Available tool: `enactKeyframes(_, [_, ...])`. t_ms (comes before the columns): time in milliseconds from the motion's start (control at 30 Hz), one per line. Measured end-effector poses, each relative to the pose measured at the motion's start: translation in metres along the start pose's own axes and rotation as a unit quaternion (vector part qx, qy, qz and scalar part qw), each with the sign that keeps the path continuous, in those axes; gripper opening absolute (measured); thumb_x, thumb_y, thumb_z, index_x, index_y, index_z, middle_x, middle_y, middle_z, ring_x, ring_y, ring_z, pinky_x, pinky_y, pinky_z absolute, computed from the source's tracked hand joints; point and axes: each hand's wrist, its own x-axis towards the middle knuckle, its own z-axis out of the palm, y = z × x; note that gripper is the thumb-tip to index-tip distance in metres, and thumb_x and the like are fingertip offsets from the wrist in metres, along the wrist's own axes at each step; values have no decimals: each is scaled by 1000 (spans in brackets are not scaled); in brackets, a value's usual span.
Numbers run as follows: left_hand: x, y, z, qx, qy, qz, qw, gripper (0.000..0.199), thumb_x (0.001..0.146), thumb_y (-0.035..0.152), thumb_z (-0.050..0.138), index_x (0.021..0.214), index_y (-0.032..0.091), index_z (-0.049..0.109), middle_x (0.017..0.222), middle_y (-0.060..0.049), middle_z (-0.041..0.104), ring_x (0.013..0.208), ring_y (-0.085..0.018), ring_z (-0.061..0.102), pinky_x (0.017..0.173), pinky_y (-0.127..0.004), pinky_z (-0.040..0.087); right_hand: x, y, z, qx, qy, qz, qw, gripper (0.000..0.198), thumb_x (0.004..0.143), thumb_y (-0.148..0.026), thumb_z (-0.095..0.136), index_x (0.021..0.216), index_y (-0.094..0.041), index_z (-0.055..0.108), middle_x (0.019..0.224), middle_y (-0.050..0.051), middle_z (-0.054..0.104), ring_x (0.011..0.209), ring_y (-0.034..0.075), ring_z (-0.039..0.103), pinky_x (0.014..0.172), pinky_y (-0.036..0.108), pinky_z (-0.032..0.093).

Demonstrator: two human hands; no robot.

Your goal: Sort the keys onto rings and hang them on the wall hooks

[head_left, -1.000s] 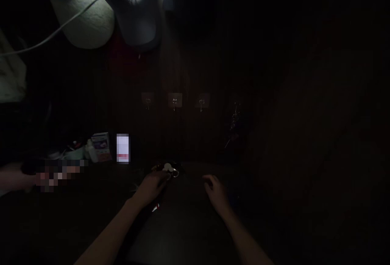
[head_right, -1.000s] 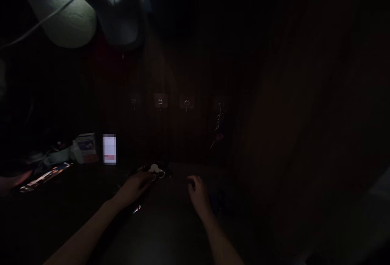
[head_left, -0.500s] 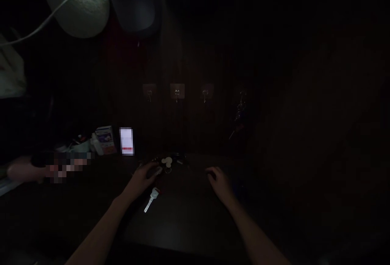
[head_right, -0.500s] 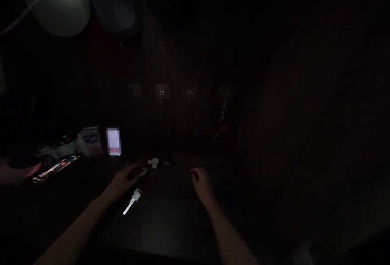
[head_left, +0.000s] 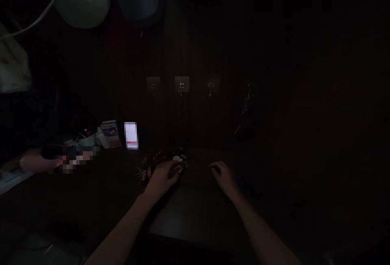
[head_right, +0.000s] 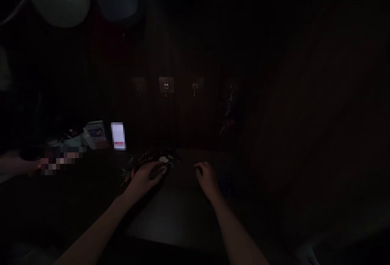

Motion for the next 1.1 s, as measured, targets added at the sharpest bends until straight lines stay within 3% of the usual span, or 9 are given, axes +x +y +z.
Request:
enactKeyframes(133, [-4,16,21,5,-27,30,999,35,72,14,55,106,22,59,108,-5,63,100,-21,56,89,-35,42,0,1,0,-4,0,-5,1000,18,74,-18,46,76,-22,64,84,4,62,86,20,60,80,32,44])
enactKeyframes(300, [-6,33,36,-45,-26,16,999,30,78,22,53,107,22,58,109,-6,63,104,-21,54,91,-36,42,-1,2,1,-5,-3,-25,1000,18,75,-17,46,77,-21,64,84,4,63,86,19,59,80,32,44])
enactKeyframes(467, [-6,43,36,-139,-53,-13,989,31,83,25,46,113,23,55,112,-4,63,104,-17,57,91,-30,42,-2,-2,-1,-19,3,-52,998,21,78,-16,43,81,-21,63,86,5,63,87,20,58,81,34,44])
enactKeyframes(633, [-6,37,29,-164,-59,8,985,31,83,18,42,110,23,57,109,-2,64,101,-14,58,91,-27,43,-7,-16,-5,-43,-28,-105,993,24,87,-23,41,98,-21,62,96,6,64,94,21,55,84,37,41])
enactKeyframes(833, [12,9,15,-89,-21,-3,996,31,83,15,41,106,21,60,108,-3,65,103,-16,58,93,-28,43,-12,-36,-10,-77,-160,-176,968,34,90,-37,39,121,-31,51,120,3,57,109,21,48,90,39,37])
enactKeyframes(933, [29,-4,13,-36,-14,-14,999,35,81,11,39,108,20,60,109,-5,65,104,-16,58,93,-29,43,-14,-42,-13,-91,-183,-178,963,31,91,-39,38,116,-31,55,116,3,59,108,20,48,89,39,37])
enactKeyframes(1100, [55,-14,27,80,-18,9,997,47,77,4,38,120,15,52,125,-10,55,116,-18,49,100,-32,37,-15,-44,-14,-92,-165,-174,966,28,92,-37,36,95,-24,61,96,4,63,93,18,53,82,34,38])
